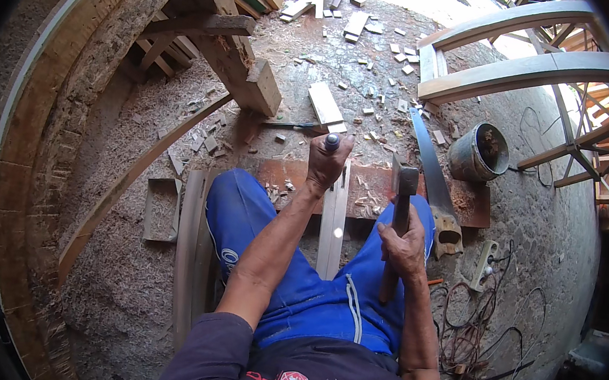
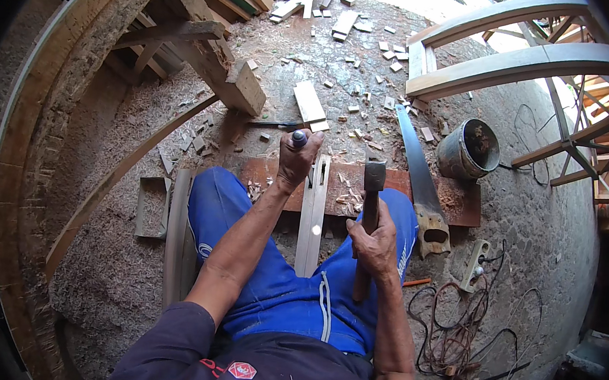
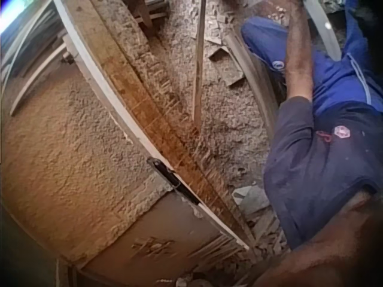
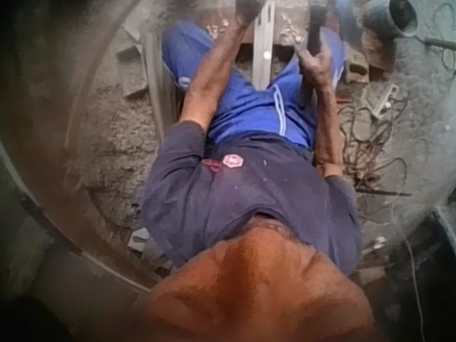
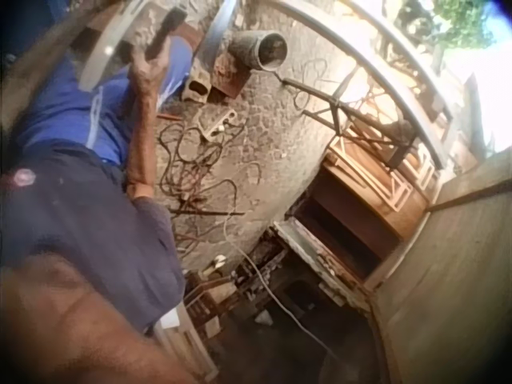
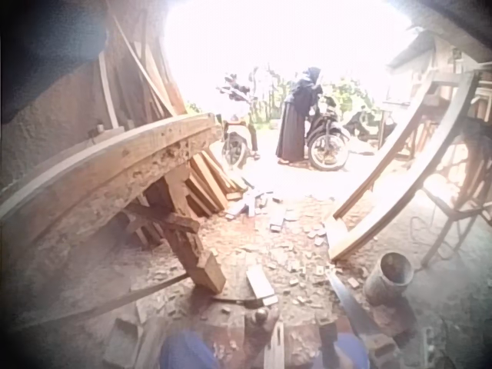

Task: The person sits on the floor and carves a small wooden piece using a chisel and mallet. They repeatedly position the chisel and strike it to remove wood shavings, occasionally adjusting the piece and clearing debris.

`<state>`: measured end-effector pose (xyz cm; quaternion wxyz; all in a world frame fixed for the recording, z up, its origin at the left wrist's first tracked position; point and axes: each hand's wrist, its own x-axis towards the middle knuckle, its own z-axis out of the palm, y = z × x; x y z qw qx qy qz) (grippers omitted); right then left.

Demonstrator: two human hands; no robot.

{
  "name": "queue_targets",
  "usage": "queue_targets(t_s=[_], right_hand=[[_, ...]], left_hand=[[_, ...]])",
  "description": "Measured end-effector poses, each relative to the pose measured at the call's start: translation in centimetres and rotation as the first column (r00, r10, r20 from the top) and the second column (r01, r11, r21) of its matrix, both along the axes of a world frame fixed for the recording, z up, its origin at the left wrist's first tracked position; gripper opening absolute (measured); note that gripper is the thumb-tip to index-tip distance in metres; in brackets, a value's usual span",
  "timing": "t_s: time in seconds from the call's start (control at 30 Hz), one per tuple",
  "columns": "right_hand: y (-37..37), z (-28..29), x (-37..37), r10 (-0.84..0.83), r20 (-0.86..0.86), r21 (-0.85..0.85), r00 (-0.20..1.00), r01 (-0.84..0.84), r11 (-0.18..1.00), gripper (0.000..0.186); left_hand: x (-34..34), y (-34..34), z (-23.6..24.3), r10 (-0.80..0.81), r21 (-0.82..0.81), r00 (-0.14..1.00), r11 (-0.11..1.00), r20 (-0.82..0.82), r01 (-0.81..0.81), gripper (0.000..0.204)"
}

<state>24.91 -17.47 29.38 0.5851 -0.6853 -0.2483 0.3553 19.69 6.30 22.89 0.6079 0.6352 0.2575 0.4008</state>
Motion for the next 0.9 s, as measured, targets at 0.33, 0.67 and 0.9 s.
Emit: queue_targets(t_s=[0.33,0.67,0.9], right_hand=[[5.5,9.0,1.9,0.130,0.727,-0.021,0.675,-0.167,0.986,0.052],[5.6,1.1,2.1,0.284,0.398,-0.226,0.873,-0.206,0.952,0.058],[8.1,-9.6,5.9,0.200,0.352,-0.537,0.914,0.022,0.843,0.067]], left_hand=[[0.9,-0.6,-4.2,0.026,0.220,0.999,0.975,0.042,-0.035,0.035],[-3.5,-1.7,-0.9,-0.034,0.229,0.992,0.972,-0.120,0.061,0.031],[-4.8,8.4,7.7,0.266,0.531,0.940,0.839,-0.214,-0.117,0.033]])
